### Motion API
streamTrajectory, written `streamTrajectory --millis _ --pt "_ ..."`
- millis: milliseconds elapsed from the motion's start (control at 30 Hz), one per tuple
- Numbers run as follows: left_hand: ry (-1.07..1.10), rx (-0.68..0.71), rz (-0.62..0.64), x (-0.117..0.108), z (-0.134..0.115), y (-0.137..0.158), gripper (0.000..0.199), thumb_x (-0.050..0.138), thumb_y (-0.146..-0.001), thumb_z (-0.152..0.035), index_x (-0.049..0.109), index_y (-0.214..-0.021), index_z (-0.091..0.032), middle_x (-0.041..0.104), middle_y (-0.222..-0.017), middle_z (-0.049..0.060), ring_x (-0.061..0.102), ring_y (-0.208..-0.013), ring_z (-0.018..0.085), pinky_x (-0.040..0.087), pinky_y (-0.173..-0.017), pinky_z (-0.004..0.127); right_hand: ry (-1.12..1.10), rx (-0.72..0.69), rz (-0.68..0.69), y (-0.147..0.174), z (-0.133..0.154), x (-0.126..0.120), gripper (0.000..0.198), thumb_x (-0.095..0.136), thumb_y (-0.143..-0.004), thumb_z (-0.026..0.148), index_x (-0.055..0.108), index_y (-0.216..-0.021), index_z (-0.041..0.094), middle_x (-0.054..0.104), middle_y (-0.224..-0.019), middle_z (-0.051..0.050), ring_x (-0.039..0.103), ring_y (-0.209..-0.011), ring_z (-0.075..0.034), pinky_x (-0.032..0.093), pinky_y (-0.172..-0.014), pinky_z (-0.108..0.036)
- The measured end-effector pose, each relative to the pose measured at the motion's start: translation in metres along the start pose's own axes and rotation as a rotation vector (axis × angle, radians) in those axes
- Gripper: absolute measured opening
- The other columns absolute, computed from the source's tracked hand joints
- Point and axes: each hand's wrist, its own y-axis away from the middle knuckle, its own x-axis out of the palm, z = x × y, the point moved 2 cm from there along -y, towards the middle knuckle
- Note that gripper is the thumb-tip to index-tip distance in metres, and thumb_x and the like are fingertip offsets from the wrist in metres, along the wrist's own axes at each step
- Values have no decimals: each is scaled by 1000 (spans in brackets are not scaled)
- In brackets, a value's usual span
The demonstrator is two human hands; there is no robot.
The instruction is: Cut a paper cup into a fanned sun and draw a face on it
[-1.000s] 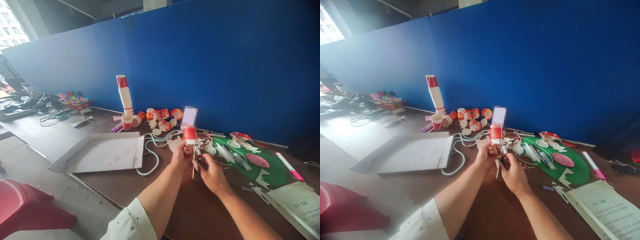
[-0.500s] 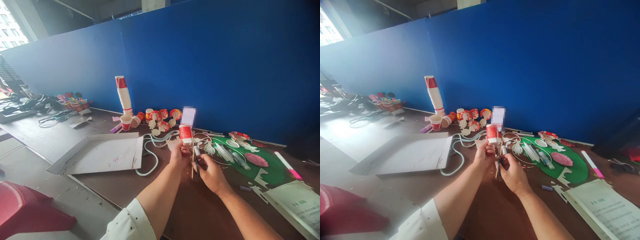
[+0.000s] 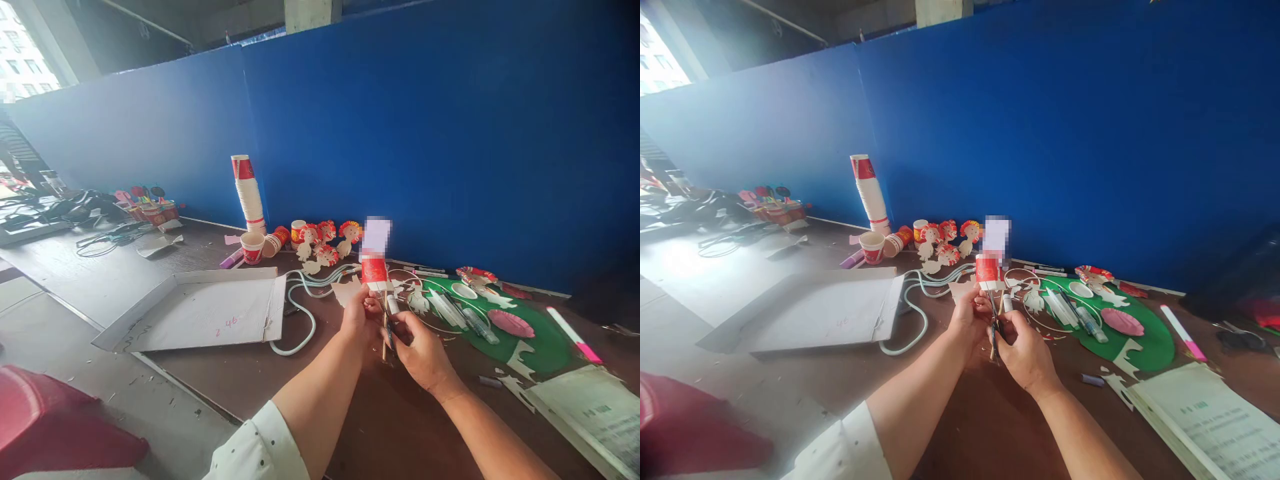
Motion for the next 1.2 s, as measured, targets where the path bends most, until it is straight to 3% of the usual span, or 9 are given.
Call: streamTrajectory --millis 133,367,1200 --pt "10 -71 109 0 5 -3 15 53 -88 -13 50 -73 -11 43 -63 -2 36 -41 0 28 -34 7 2 20 7 -1 -3 1 22 59 -76 32 58 -98 27 72 -81 1 68 -73 -20 51 -63 -29" --pt "-2 -78 143 0 7 0 18 49 -90 -14 48 -72 -10 42 -63 -3 34 -40 -1 27 -35 7 -12 23 -11 -2 -2 0 22 60 -78 31 57 -99 26 72 -82 0 68 -75 -19 50 -65 -28" --pt "-31 -57 124 1 8 4 17 55 -86 -13 49 -70 -12 43 -62 -2 34 -41 1 28 -36 9 -45 -13 -43 1 1 4 22 59 -81 41 56 -93 23 69 -70 0 66 -61 -18 49 -54 -26"
